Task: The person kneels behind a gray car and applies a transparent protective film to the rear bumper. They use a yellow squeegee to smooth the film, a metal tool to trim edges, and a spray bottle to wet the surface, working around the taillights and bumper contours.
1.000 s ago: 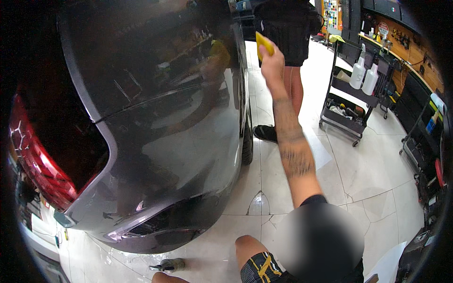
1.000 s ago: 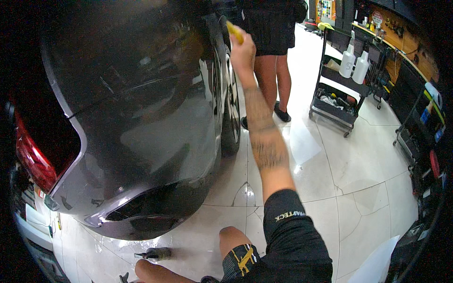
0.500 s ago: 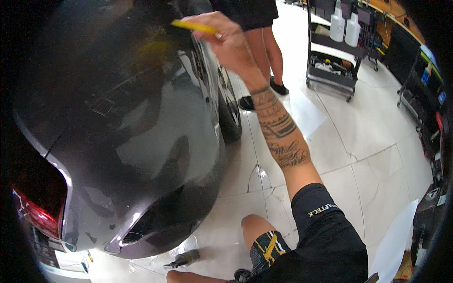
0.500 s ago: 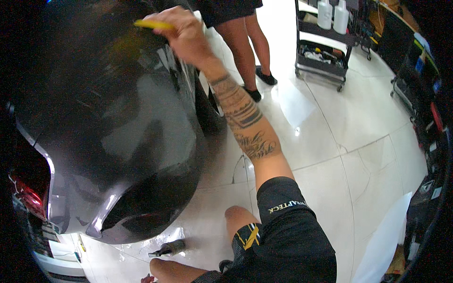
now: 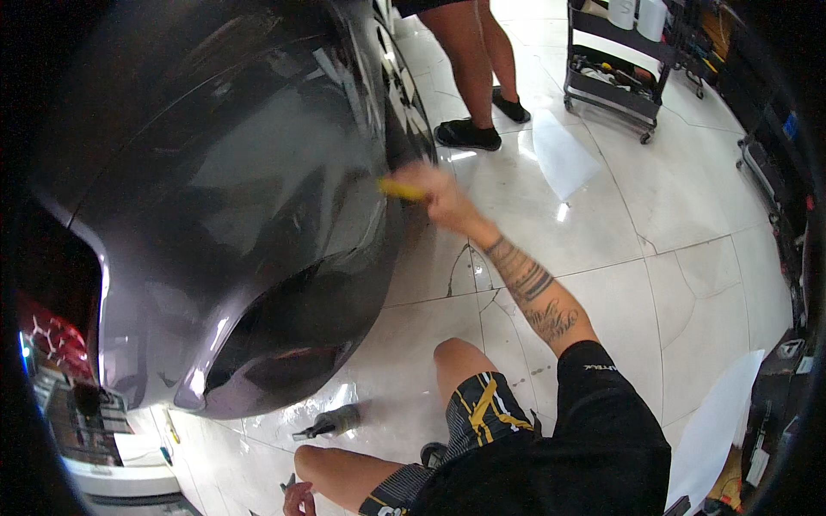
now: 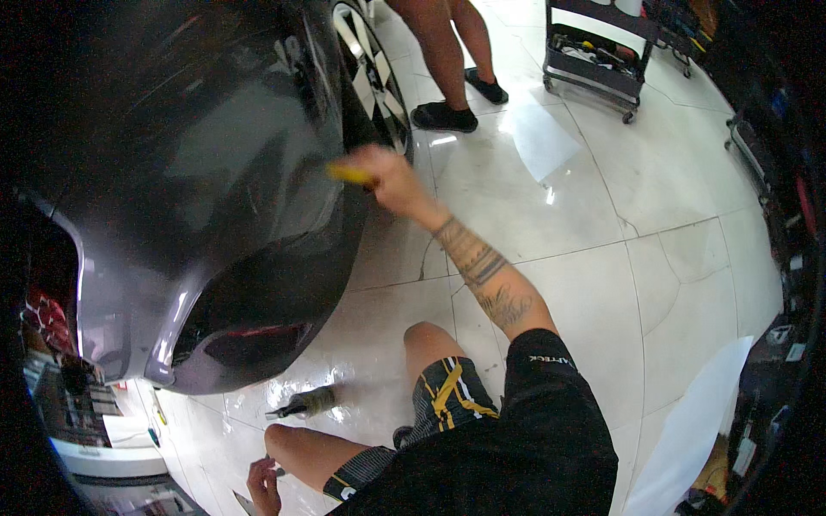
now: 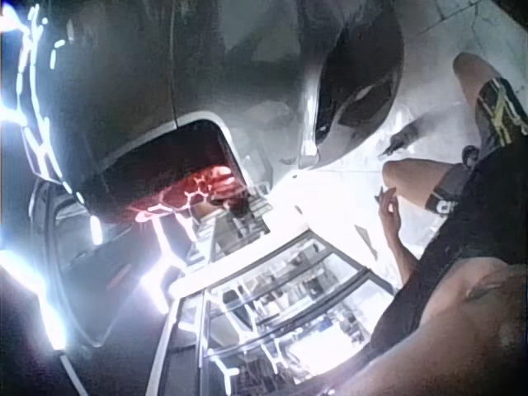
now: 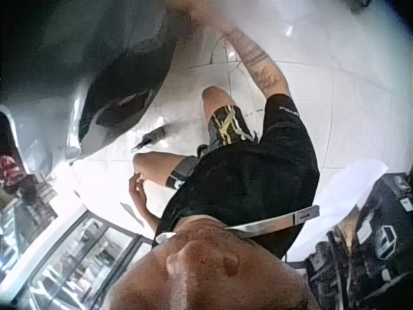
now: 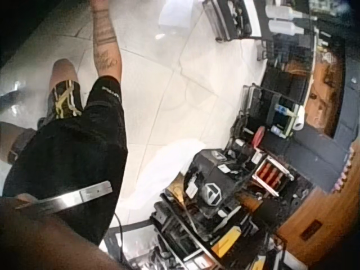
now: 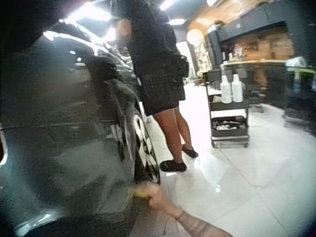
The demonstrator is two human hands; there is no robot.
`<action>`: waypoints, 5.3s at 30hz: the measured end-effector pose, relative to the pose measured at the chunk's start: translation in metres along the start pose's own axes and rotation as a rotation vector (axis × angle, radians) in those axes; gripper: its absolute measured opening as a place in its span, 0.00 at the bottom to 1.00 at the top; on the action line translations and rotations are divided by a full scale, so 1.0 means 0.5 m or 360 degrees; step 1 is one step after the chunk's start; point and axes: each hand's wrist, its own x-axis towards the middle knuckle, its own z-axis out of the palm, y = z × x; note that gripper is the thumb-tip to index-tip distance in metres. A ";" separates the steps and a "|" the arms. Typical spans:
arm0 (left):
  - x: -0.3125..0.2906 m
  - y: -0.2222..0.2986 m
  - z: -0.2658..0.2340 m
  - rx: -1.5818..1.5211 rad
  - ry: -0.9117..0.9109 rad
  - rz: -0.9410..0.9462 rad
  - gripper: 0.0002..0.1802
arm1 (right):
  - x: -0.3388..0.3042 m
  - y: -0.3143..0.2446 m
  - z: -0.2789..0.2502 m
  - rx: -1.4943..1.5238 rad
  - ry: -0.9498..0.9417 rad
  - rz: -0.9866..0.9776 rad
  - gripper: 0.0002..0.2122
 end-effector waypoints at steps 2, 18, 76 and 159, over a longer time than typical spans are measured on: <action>-0.005 0.008 -0.001 -0.0098 0.0037 -0.0126 0.13 | 0.146 -0.082 -0.046 -0.0038 0.0424 -0.0377 0.23; -0.019 0.038 0.032 -0.0235 0.0162 -0.0217 0.09 | -0.050 -0.024 0.035 -0.0306 0.0122 0.0054 0.21; 0.042 0.040 0.123 -0.0410 0.0052 -0.0227 0.11 | -0.364 0.009 0.165 0.0286 -0.0407 0.0696 0.18; 0.355 -0.011 -0.280 -0.0036 0.1909 0.1203 0.17 | 0.029 -0.818 0.424 0.0137 -0.0946 -0.0121 0.16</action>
